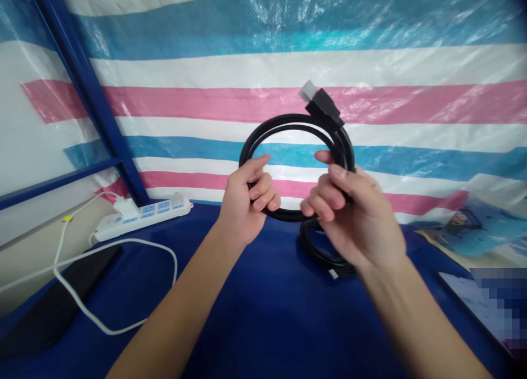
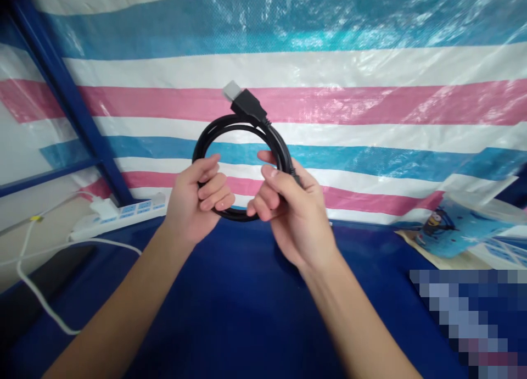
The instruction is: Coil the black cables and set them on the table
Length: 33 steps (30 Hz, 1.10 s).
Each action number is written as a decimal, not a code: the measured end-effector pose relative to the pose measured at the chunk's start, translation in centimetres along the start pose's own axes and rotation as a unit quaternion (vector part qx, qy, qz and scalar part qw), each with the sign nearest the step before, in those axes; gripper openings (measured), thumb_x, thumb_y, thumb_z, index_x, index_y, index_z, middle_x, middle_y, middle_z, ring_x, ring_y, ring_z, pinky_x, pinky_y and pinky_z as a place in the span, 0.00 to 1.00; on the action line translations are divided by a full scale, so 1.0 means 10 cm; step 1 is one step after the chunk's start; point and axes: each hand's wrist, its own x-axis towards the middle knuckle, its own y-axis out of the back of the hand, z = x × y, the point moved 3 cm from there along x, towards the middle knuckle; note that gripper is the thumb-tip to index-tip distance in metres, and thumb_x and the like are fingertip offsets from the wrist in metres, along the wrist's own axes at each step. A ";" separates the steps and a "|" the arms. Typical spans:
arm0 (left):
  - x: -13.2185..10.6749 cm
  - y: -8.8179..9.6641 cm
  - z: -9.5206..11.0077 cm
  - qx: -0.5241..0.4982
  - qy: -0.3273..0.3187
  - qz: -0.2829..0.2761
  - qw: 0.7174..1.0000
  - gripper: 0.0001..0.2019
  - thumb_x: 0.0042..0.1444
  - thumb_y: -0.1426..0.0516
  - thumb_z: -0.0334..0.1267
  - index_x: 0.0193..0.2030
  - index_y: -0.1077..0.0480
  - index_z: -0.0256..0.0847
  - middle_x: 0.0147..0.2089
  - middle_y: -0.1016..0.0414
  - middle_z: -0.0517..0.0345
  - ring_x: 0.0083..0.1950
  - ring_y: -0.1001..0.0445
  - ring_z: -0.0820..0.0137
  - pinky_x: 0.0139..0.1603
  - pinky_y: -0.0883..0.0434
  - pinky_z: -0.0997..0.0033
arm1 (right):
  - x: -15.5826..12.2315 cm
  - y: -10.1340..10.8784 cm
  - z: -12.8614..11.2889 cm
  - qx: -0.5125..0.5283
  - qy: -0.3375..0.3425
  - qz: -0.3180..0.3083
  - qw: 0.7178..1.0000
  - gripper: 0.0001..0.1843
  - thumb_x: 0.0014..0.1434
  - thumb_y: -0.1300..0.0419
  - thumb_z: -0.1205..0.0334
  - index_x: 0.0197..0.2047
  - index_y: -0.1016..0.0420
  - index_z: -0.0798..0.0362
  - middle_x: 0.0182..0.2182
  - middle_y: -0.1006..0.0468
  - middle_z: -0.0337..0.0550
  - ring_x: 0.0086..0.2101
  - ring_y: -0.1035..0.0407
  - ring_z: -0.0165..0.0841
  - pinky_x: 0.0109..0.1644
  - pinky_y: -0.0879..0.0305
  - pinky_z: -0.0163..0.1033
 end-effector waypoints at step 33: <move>-0.15 -0.01 0.15 0.464 0.022 -0.208 0.860 0.09 0.50 0.39 0.36 0.30 0.38 0.40 0.20 0.47 0.70 0.19 0.50 0.82 0.18 0.49 0.81 | 0.05 0.16 0.08 -0.272 -0.124 -0.073 0.951 0.06 0.55 0.41 0.62 0.36 0.26 0.53 0.19 0.42 0.31 0.15 0.53 0.20 0.16 0.58 0.28</move>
